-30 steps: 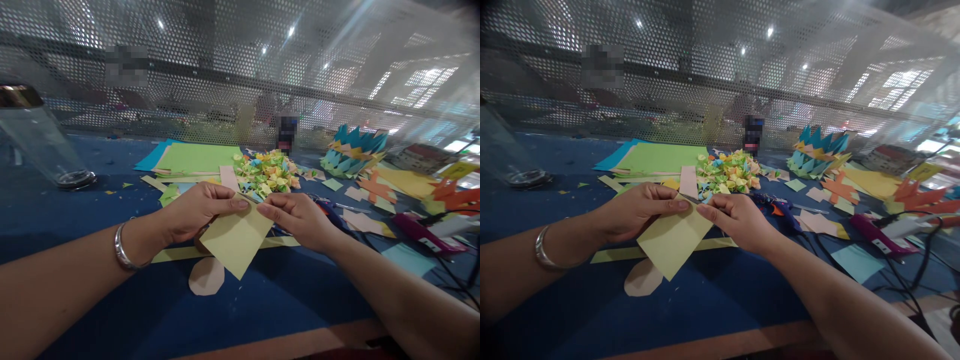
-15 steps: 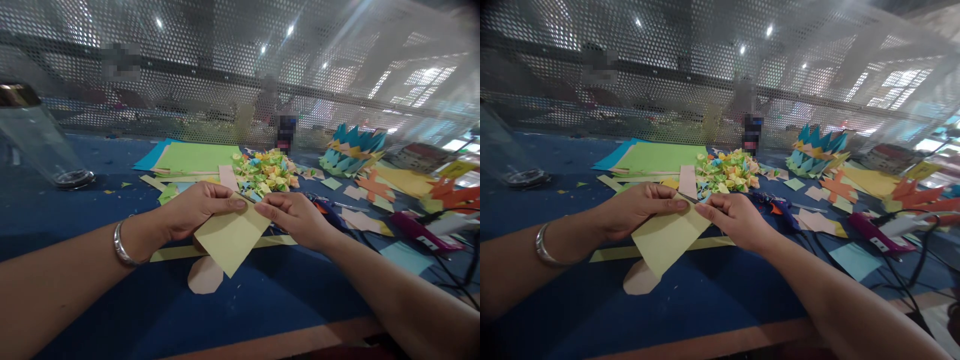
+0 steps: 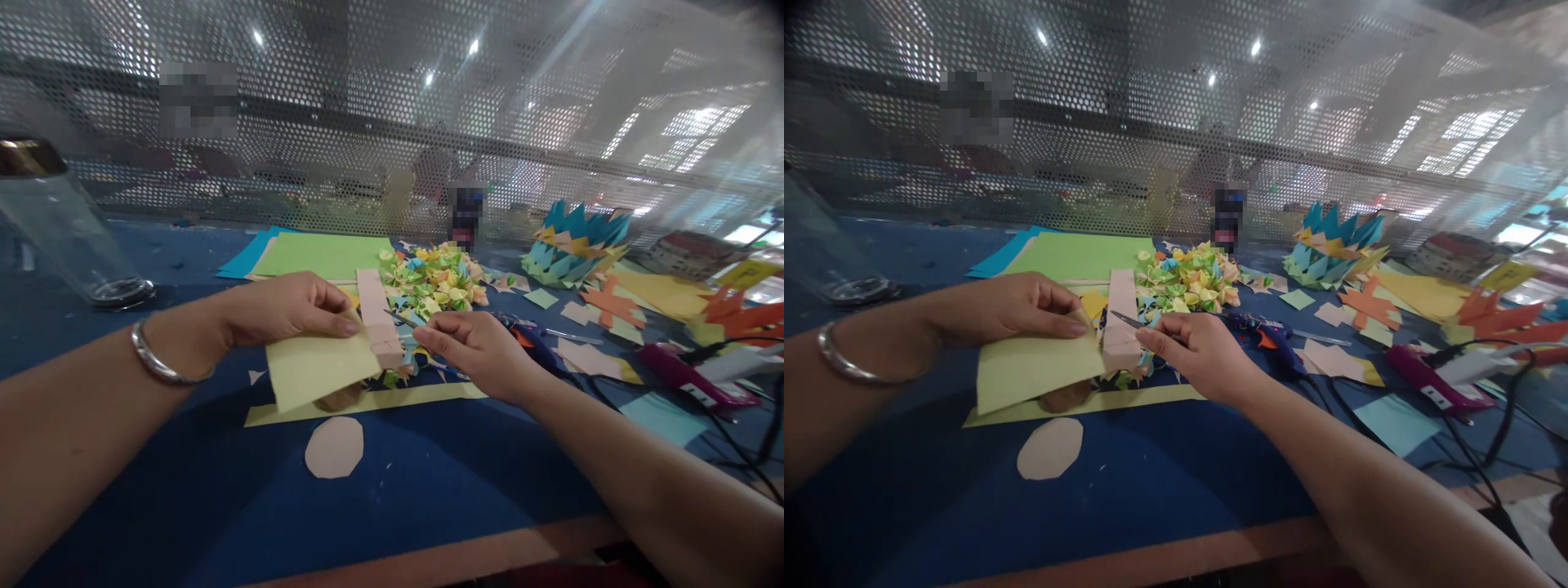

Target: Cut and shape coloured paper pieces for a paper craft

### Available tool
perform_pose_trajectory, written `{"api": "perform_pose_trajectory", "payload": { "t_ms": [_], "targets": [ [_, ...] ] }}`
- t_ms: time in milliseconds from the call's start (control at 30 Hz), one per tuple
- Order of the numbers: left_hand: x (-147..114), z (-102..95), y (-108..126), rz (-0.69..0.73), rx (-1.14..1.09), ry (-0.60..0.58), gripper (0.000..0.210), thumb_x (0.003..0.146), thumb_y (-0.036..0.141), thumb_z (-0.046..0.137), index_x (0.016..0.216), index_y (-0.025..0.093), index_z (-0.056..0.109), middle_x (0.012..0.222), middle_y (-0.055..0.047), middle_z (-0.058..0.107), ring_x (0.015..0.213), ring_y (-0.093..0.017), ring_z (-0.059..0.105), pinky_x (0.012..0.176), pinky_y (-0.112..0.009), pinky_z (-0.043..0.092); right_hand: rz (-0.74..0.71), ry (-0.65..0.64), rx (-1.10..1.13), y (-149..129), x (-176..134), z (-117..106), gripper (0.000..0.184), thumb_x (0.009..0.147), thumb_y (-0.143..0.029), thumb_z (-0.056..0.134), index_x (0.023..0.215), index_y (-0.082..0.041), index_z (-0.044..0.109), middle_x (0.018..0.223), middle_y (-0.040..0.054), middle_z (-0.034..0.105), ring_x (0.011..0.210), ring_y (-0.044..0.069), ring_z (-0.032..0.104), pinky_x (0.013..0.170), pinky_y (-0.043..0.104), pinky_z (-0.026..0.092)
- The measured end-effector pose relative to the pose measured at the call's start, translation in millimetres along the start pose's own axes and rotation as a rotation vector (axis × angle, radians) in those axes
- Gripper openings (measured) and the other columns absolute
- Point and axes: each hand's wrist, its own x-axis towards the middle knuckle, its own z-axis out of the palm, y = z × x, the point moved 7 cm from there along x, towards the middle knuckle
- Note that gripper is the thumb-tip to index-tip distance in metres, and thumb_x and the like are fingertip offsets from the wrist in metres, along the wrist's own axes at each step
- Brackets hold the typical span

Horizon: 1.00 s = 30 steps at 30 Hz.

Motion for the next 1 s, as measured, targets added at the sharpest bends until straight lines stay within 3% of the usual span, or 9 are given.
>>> {"api": "perform_pose_trajectory", "payload": {
  "t_ms": [67, 167, 267, 367, 500, 633, 733, 800, 1000],
  "targets": [
    [-6, -17.9, 0, -0.007, 0.330, -0.027, 0.022, 0.072, 0.033, 0.078, 0.087, 0.017, 0.079, 0.073, -0.002, 0.073, 0.058, -0.016, 0.061, 0.053, -0.022, 0.039, -0.016, 0.001, -0.052, -2, 0, 1, 0.048, 0.098, -0.054, 0.051, 0.064, -0.020, 0.044, 0.057, -0.0060, 0.032, 0.053, 0.009, 0.032, 0.051, 0.027, 0.023],
    [-17, -47.1, 8, -0.005, 0.691, 0.116, 0.025, 0.078, 0.022, 0.071, 0.101, 0.015, 0.078, 0.088, -0.005, 0.075, 0.075, -0.017, 0.062, 0.065, -0.020, 0.040, -0.031, -0.029, -0.116, -4, -1, 5, 0.046, 0.098, -0.054, 0.050, 0.068, -0.019, 0.050, 0.059, -0.0050, 0.037, 0.055, 0.010, 0.035, 0.052, 0.027, 0.025],
    [-26, -60.1, 26, 0.054, 0.765, 0.292, 0.030, 0.085, 0.024, 0.061, 0.111, 0.018, 0.075, 0.103, -0.006, 0.074, 0.083, -0.020, 0.064, 0.069, -0.023, 0.041, -0.040, -0.042, -0.178, -6, -2, 7, 0.043, 0.098, -0.052, 0.050, 0.070, -0.019, 0.052, 0.060, -0.0047, 0.041, 0.055, 0.010, 0.037, 0.052, 0.027, 0.026],
    [-28, -59.6, 40, 0.123, 0.752, 0.421, 0.027, 0.085, 0.029, 0.062, 0.108, 0.022, 0.075, 0.094, -0.004, 0.075, 0.074, -0.020, 0.063, 0.066, -0.027, 0.041, -0.019, 0.002, -0.292, -4, -1, 2, 0.044, 0.096, -0.052, 0.052, 0.067, -0.020, 0.046, 0.057, -0.0051, 0.038, 0.052, 0.010, 0.036, 0.052, 0.028, 0.025],
    [-25, -42.9, 46, 0.275, 0.635, 0.479, 0.024, 0.084, 0.030, 0.061, 0.103, 0.023, 0.074, 0.095, -0.003, 0.076, 0.081, -0.021, 0.067, 0.069, -0.028, 0.045, 0.118, 0.040, -0.521, 9, 3, -7, 0.043, 0.095, -0.051, 0.051, 0.066, -0.021, 0.044, 0.056, -0.0018, 0.045, 0.052, 0.012, 0.040, 0.052, 0.029, 0.023],
    [-12, -14.1, 43, 0.363, 0.493, 0.466, 0.023, 0.083, 0.031, 0.061, 0.099, 0.021, 0.076, 0.094, -0.004, 0.076, 0.085, -0.021, 0.069, 0.072, -0.028, 0.046, 0.232, 0.053, -0.676, 19, 4, -15, 0.043, 0.094, -0.055, 0.049, 0.068, -0.021, 0.049, 0.063, 0.0035, 0.056, 0.055, 0.014, 0.043, 0.052, 0.030, 0.024],
    [4, 23.5, 40, 0.371, 0.583, 0.284, 0.022, 0.084, 0.033, 0.060, 0.092, 0.022, 0.076, 0.090, -0.006, 0.075, 0.077, -0.022, 0.066, 0.064, -0.031, 0.041, 0.293, 0.040, -0.731, 24, 2, -17, 0.043, 0.093, -0.057, 0.048, 0.071, -0.021, 0.054, 0.068, 0.0056, 0.061, 0.058, 0.017, 0.046, 0.052, 0.031, 0.024],
    [12, 41.5, 39, 0.376, 0.627, 0.230, 0.020, 0.083, 0.032, 0.059, 0.083, 0.019, 0.074, 0.084, -0.009, 0.073, 0.072, -0.022, 0.063, 0.061, -0.032, 0.038, 0.309, 0.035, -0.754, 24, 1, -17, 0.041, 0.093, -0.057, 0.049, 0.074, -0.021, 0.057, 0.071, 0.0065, 0.063, 0.060, 0.018, 0.050, 0.052, 0.031, 0.024],
    [26, 56.7, 38, 0.356, 0.634, 0.201, 0.008, 0.074, 0.021, 0.062, 0.068, 0.019, 0.066, 0.066, -0.007, 0.064, 0.059, -0.019, 0.053, 0.056, -0.032, 0.028, 0.306, 0.019, -0.820, 22, -3, -14, 0.039, 0.093, -0.057, 0.049, 0.085, -0.021, 0.062, 0.080, 0.0083, 0.068, 0.069, 0.022, 0.060, 0.053, 0.030, 0.025]
  ]
}}
